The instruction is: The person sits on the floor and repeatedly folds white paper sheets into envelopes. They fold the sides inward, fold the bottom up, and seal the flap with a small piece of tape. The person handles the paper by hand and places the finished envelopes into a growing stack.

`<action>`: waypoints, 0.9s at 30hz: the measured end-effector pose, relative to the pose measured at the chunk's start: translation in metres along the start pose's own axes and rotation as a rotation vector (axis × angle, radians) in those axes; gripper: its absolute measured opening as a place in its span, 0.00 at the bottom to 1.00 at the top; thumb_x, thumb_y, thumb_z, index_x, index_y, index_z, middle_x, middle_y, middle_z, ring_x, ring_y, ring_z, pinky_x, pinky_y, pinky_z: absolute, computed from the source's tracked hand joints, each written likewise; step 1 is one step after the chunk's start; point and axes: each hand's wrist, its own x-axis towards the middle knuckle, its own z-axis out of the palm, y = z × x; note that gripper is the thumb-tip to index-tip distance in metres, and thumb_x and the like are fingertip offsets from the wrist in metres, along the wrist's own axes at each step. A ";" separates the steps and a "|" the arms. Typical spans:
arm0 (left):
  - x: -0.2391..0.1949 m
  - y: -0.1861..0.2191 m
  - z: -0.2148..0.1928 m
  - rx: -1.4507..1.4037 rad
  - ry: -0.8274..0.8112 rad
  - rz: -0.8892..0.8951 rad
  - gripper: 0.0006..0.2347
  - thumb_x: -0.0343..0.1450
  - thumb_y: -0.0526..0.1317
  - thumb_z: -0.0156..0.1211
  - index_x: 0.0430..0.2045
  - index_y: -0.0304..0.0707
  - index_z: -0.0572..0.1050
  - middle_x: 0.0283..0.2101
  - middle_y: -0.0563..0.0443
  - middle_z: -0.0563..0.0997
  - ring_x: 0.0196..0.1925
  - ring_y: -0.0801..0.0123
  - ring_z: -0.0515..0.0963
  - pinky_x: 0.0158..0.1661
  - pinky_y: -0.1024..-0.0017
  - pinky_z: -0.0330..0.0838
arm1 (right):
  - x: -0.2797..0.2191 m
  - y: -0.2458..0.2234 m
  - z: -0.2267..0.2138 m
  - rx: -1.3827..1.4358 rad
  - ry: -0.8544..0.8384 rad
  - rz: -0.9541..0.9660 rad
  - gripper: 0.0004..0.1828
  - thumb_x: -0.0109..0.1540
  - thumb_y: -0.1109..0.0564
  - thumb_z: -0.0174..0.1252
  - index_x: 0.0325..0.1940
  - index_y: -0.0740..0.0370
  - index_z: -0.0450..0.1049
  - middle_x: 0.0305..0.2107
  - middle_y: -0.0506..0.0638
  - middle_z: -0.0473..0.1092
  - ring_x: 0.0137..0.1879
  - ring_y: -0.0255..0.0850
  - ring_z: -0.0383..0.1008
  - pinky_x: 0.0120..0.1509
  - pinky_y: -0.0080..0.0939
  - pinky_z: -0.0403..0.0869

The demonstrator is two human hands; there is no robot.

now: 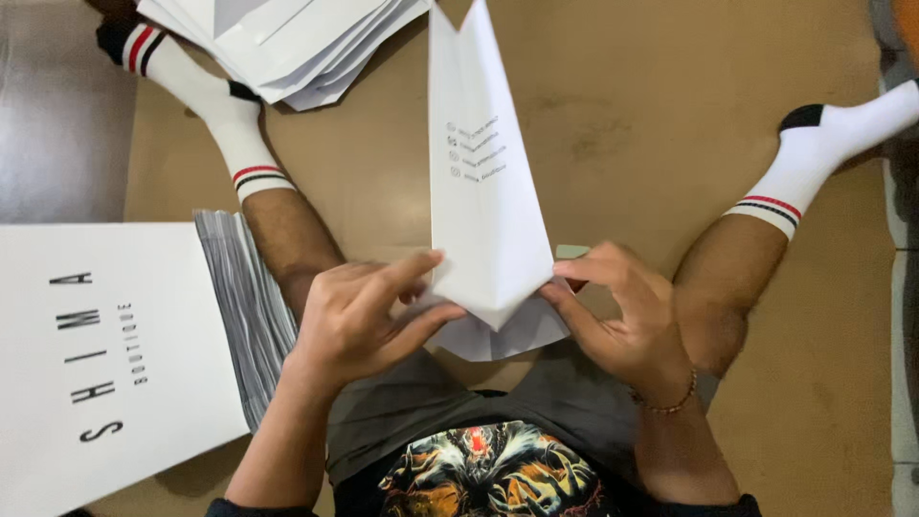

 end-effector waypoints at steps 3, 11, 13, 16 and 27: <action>-0.005 -0.002 -0.006 -0.003 -0.111 0.093 0.14 0.65 0.33 0.64 0.44 0.29 0.76 0.15 0.48 0.76 0.13 0.58 0.74 0.19 0.68 0.71 | 0.001 -0.002 0.001 -0.053 -0.049 -0.047 0.10 0.55 0.64 0.64 0.40 0.58 0.80 0.19 0.46 0.67 0.17 0.36 0.63 0.22 0.34 0.68; 0.002 0.002 0.001 0.048 -0.105 0.122 0.10 0.68 0.33 0.61 0.42 0.34 0.79 0.16 0.49 0.78 0.15 0.59 0.77 0.19 0.70 0.71 | 0.009 -0.009 0.003 -0.029 -0.150 -0.174 0.15 0.59 0.69 0.57 0.49 0.64 0.78 0.18 0.49 0.57 0.18 0.39 0.57 0.25 0.34 0.65; 0.007 0.003 0.001 0.045 -0.121 0.119 0.09 0.67 0.35 0.62 0.40 0.35 0.80 0.16 0.48 0.78 0.15 0.58 0.77 0.20 0.67 0.71 | 0.012 -0.009 0.003 -0.037 -0.176 -0.155 0.15 0.59 0.65 0.58 0.50 0.65 0.77 0.17 0.50 0.59 0.18 0.41 0.59 0.25 0.37 0.66; 0.008 0.001 0.007 0.042 -0.120 0.125 0.06 0.67 0.36 0.63 0.33 0.36 0.81 0.16 0.48 0.75 0.16 0.59 0.74 0.19 0.67 0.69 | 0.014 -0.012 0.003 -0.050 -0.175 -0.114 0.13 0.58 0.62 0.60 0.47 0.63 0.79 0.16 0.50 0.60 0.19 0.43 0.61 0.25 0.40 0.66; 0.024 0.013 0.037 0.058 -0.163 0.032 0.05 0.72 0.37 0.58 0.36 0.35 0.77 0.25 0.50 0.72 0.25 0.60 0.73 0.29 0.67 0.68 | 0.019 -0.005 0.013 -0.015 -0.119 -0.050 0.09 0.64 0.66 0.50 0.39 0.71 0.76 0.51 0.67 0.68 0.62 0.65 0.67 0.69 0.57 0.69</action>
